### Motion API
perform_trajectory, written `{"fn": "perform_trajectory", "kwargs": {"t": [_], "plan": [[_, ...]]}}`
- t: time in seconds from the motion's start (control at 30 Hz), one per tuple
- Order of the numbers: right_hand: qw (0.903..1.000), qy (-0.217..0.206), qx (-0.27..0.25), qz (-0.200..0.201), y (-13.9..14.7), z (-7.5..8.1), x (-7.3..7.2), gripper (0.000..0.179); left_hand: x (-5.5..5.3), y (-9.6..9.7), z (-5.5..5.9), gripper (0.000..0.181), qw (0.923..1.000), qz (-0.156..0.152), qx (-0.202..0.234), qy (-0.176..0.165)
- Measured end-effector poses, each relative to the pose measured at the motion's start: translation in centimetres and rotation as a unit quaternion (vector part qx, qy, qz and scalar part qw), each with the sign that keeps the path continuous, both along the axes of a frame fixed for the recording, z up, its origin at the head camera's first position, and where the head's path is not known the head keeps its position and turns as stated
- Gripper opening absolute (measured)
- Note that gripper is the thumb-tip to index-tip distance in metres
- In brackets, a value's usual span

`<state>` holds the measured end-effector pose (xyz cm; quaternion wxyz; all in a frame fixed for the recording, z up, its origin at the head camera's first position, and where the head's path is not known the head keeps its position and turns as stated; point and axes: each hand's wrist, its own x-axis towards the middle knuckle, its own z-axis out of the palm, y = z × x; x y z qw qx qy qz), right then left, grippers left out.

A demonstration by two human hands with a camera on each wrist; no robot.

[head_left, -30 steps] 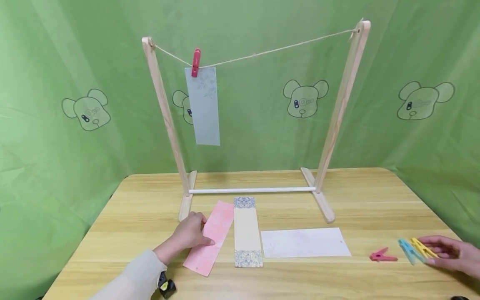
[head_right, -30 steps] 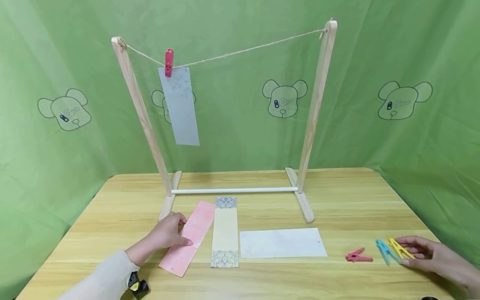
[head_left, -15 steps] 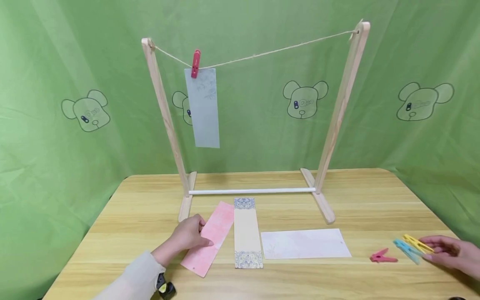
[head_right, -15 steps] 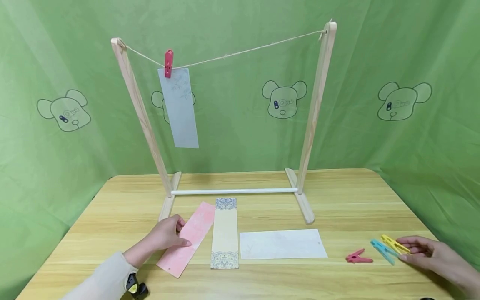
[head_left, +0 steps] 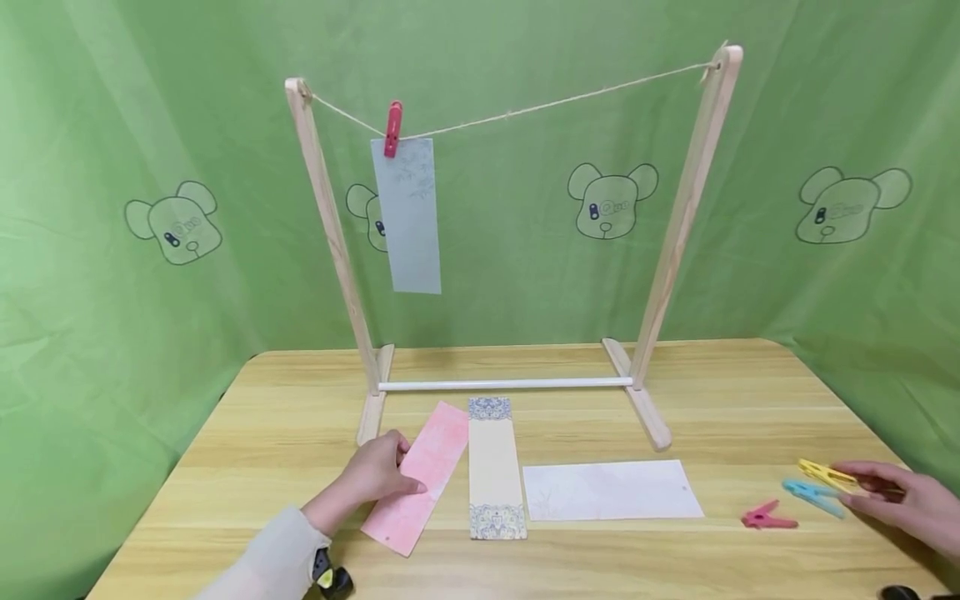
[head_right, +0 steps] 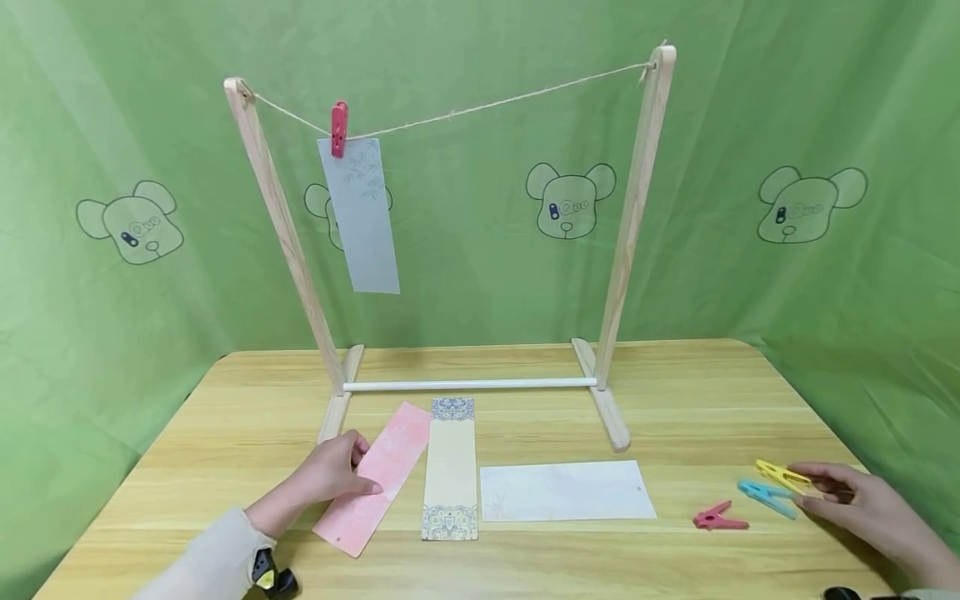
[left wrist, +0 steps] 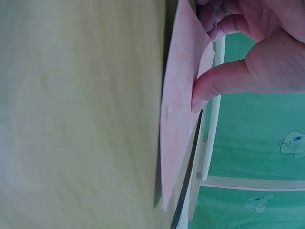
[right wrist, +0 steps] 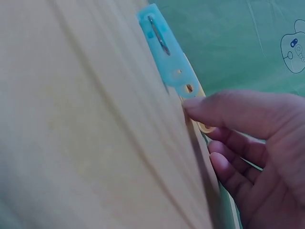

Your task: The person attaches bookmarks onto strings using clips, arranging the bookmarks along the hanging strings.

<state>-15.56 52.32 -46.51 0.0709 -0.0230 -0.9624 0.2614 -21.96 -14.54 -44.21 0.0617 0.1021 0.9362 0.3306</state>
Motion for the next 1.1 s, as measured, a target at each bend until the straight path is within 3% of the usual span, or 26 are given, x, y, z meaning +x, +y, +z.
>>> {"fn": "perform_trajectory", "kwargs": {"t": [0.13,0.3,0.47,0.53,0.7,0.87,0.93,0.97,1.03,1.1], "plan": [[0.9995,0.015,-0.023,-0.014,0.3,-0.3,0.0,0.030,0.1,0.1,0.0,0.047,0.9998,0.004,0.016,-0.007],[0.9988,0.015,-0.029,-0.038,0.4,-0.5,0.0,0.047,0.2,-0.1,-0.1,0.046,0.9994,0.001,0.035,0.001],[0.9980,-0.003,-0.039,-0.049,0.6,-0.5,-0.5,0.058,0.2,-0.5,-0.1,0.032,0.9974,0.006,0.071,0.000],[0.9978,-0.006,-0.049,-0.044,0.6,-0.3,-0.7,0.056,0.0,-0.6,-0.1,0.025,0.9957,0.019,0.090,-0.003],[0.9888,-0.022,-0.147,-0.011,-0.2,0.5,-0.8,0.016,-0.6,-1.2,-0.3,0.010,0.9893,0.038,0.141,0.001],[0.9798,-0.033,-0.197,0.005,-1.9,2.0,-1.1,0.023,-0.8,-1.9,-0.1,0.008,0.9799,0.044,0.194,-0.014],[0.9611,-0.022,-0.273,0.033,-2.6,2.6,-1.5,0.025,-0.9,-2.2,-0.1,0.009,0.9771,0.044,0.207,-0.025],[0.9430,-0.015,-0.328,0.054,-3.0,2.9,-1.8,0.027,-1.0,-2.3,-0.1,0.010,0.9760,0.044,0.211,-0.028],[0.8949,0.002,-0.435,0.100,-4.0,3.3,-2.3,0.031,-1.1,-2.5,0.0,0.011,0.9745,0.046,0.218,-0.029],[0.8336,0.014,-0.530,0.155,-5.1,3.5,-2.8,0.037,-1.3,-2.6,0.1,0.011,0.9737,0.049,0.221,-0.027]]}}
